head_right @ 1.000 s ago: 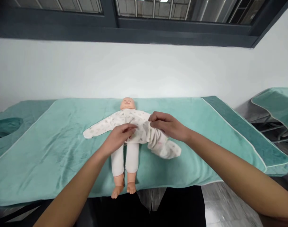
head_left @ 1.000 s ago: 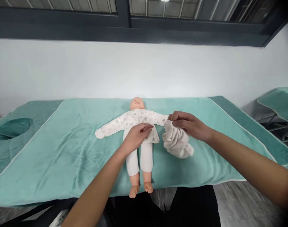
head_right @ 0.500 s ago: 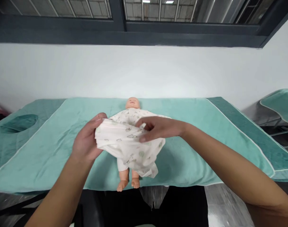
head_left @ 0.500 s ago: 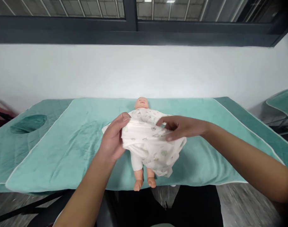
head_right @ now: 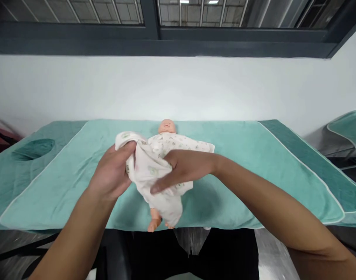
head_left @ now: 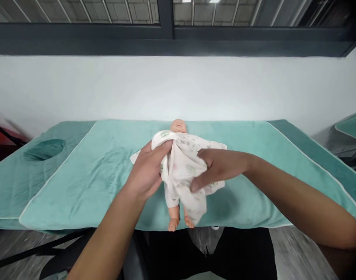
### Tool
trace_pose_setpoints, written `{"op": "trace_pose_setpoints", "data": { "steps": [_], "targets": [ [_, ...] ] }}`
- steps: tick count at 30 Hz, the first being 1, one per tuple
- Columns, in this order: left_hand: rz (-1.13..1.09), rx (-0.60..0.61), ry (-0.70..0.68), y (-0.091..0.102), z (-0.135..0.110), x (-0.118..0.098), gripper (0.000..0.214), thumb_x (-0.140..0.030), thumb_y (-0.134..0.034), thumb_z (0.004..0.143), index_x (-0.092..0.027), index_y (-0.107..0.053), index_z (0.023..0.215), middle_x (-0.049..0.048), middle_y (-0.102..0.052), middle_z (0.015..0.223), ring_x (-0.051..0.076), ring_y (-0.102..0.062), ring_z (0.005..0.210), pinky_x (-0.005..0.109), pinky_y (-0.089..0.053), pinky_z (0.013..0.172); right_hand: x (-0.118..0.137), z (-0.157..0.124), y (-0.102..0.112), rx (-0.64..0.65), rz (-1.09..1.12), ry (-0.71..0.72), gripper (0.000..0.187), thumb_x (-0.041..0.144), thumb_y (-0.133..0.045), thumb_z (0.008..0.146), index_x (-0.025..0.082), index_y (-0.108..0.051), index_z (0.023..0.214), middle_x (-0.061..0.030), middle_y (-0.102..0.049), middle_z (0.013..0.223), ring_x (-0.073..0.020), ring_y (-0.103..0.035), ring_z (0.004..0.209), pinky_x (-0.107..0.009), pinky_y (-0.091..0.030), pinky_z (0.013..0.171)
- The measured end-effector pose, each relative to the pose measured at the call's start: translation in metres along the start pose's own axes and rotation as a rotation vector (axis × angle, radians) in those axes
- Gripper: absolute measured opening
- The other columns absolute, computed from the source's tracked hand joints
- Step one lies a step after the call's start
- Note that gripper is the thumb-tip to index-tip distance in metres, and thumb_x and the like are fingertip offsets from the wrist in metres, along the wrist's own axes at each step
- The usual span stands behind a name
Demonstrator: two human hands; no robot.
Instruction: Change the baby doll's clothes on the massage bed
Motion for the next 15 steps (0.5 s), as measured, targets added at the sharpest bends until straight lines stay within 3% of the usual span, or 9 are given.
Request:
{"op": "trace_pose_setpoints", "data": {
  "steps": [4, 6, 8, 10, 12, 13, 15],
  "targets": [
    [0.172, 0.333, 0.127, -0.010, -0.011, 0.000, 0.046, -0.041, -0.075, 0.075, -0.015, -0.067, 0.112, 0.0091, -0.069, 0.096, 0.026, -0.067, 0.089, 0.033, -0.054, 0.073, 0.003, 0.000, 0.012, -0.394, 0.291, 0.195, 0.035, 0.049, -0.061, 0.090, 0.015, -0.068, 0.095, -0.0051, -0.066, 0.088, -0.0162, -0.065, 0.082, -0.026, -0.053, 0.070],
    [0.290, 0.387, 0.134, -0.011, -0.013, 0.001, 0.042, -0.032, -0.079, 0.070, -0.016, -0.069, 0.108, 0.0086, -0.070, 0.100, 0.027, -0.066, 0.095, 0.034, -0.054, 0.078, -0.002, 0.002, 0.012, -0.487, 0.440, 0.232, 0.040, 0.053, -0.056, 0.091, 0.015, -0.067, 0.096, -0.0051, -0.066, 0.086, -0.0153, -0.065, 0.079, -0.025, -0.053, 0.069],
    [0.211, 0.252, 0.080, -0.007, -0.009, 0.000, 0.036, -0.028, -0.077, 0.072, -0.016, -0.070, 0.106, 0.0082, -0.070, 0.102, 0.027, -0.066, 0.098, 0.034, -0.054, 0.081, -0.009, 0.005, 0.005, -0.433, 0.513, 0.227, 0.044, 0.056, -0.054, 0.092, 0.014, -0.066, 0.095, -0.0046, -0.065, 0.083, -0.0133, -0.063, 0.075, -0.024, -0.052, 0.068],
    [0.015, 0.091, 0.018, -0.001, -0.004, 0.001, 0.038, -0.026, -0.073, 0.074, -0.016, -0.068, 0.110, 0.0084, -0.070, 0.102, 0.027, -0.066, 0.096, 0.034, -0.055, 0.080, -0.014, 0.009, -0.008, -0.184, 0.447, 0.188, 0.040, 0.052, -0.063, 0.087, 0.012, -0.067, 0.091, -0.0044, -0.065, 0.080, -0.0126, -0.062, 0.072, -0.023, -0.052, 0.067],
    [-0.094, 0.056, 0.031, 0.003, -0.002, 0.004, 0.043, -0.026, -0.070, 0.076, -0.016, -0.066, 0.117, 0.0091, -0.070, 0.102, 0.026, -0.067, 0.094, 0.034, -0.055, 0.079, -0.018, 0.010, -0.018, 0.037, 0.330, 0.134, 0.033, 0.042, -0.073, 0.081, 0.012, -0.068, 0.093, -0.0052, -0.066, 0.085, -0.0146, -0.064, 0.079, -0.025, -0.053, 0.071],
    [-0.104, 0.096, 0.065, 0.003, -0.002, 0.005, 0.045, -0.029, -0.070, 0.076, -0.016, -0.065, 0.119, 0.0098, -0.070, 0.101, 0.026, -0.067, 0.093, 0.034, -0.055, 0.078, -0.019, 0.011, -0.018, 0.040, 0.319, 0.138, 0.032, 0.039, -0.075, 0.080, 0.012, -0.069, 0.097, -0.0058, -0.067, 0.090, -0.0160, -0.065, 0.084, -0.027, -0.053, 0.075],
    [-0.024, 0.273, 0.174, 0.004, -0.004, 0.009, 0.050, -0.032, -0.074, 0.075, -0.016, -0.064, 0.122, 0.0110, -0.069, 0.104, 0.028, -0.067, 0.094, 0.035, -0.056, 0.078, -0.021, 0.012, -0.011, -0.152, 0.419, 0.195, 0.035, 0.042, -0.071, 0.083, 0.014, -0.068, 0.105, -0.0070, -0.068, 0.098, -0.0177, -0.065, 0.092, -0.030, -0.054, 0.082]
  ]
}}
Point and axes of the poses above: each hand's wrist, its own z-axis towards the middle knuckle, its own y-axis out of the back of the hand, x = y × z, the point moved 3 cm from there along z, towards the middle knuckle
